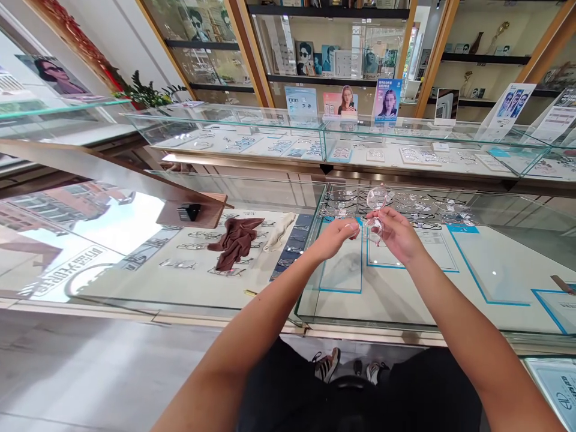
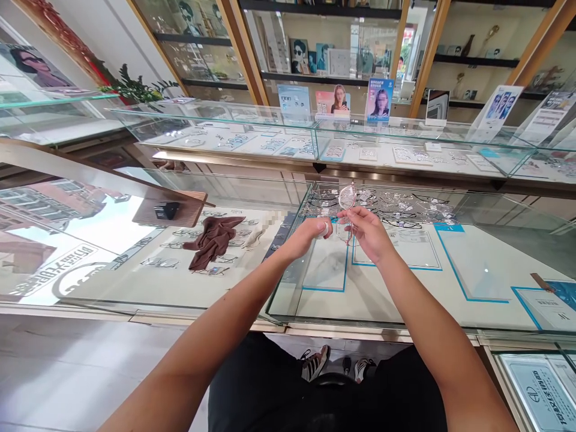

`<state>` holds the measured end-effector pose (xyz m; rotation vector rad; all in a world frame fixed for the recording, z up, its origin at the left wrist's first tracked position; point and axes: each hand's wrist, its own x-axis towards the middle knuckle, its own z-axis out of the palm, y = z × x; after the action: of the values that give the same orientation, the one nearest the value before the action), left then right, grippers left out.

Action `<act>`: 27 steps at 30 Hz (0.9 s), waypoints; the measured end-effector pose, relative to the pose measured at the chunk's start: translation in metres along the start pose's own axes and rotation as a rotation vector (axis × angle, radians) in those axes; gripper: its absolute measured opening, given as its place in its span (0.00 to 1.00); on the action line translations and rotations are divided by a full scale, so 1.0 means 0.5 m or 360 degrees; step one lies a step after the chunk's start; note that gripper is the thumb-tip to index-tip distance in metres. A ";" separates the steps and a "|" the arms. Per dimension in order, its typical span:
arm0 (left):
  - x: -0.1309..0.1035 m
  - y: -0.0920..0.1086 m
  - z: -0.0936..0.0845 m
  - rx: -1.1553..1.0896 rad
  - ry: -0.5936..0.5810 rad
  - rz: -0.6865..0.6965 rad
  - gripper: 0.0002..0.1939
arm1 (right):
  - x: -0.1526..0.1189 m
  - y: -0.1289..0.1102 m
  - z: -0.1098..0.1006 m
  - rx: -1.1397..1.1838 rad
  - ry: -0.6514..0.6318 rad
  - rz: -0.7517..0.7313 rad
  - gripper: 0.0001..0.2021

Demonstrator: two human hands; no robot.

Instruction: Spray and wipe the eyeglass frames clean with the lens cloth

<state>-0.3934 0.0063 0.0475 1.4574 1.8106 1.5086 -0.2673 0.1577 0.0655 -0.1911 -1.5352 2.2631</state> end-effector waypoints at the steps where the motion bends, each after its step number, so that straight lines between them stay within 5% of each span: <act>1: -0.003 0.000 0.005 0.0022 -0.0022 -0.0024 0.29 | 0.000 0.001 0.001 -0.0009 -0.0012 -0.0003 0.20; 6: -0.010 0.001 0.017 0.0028 -0.0025 -0.0069 0.27 | -0.004 0.003 0.006 -0.0028 -0.0091 0.0003 0.20; 9: 0.002 -0.009 -0.006 -0.0022 0.0182 0.0000 0.26 | -0.004 -0.002 0.002 -0.0026 -0.0038 -0.0008 0.20; 15: 0.037 -0.073 -0.130 0.0122 0.1005 -0.0387 0.03 | 0.000 -0.009 -0.012 0.0005 0.0027 0.0017 0.21; 19: 0.023 -0.121 -0.221 0.0337 0.1395 -0.0615 0.10 | -0.001 -0.008 -0.017 -0.0059 0.0012 0.0012 0.18; 23: -0.008 -0.155 -0.268 0.0523 0.1548 -0.0821 0.10 | -0.001 -0.007 -0.018 -0.0112 0.0000 0.0025 0.18; 27: -0.024 -0.173 -0.276 0.0636 0.1503 -0.0978 0.08 | 0.000 -0.007 -0.017 -0.0106 0.0013 0.0036 0.19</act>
<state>-0.5380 -0.0633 0.0171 0.1268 2.8503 1.6442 -0.2639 0.1661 0.0654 -0.2372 -1.6136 2.2271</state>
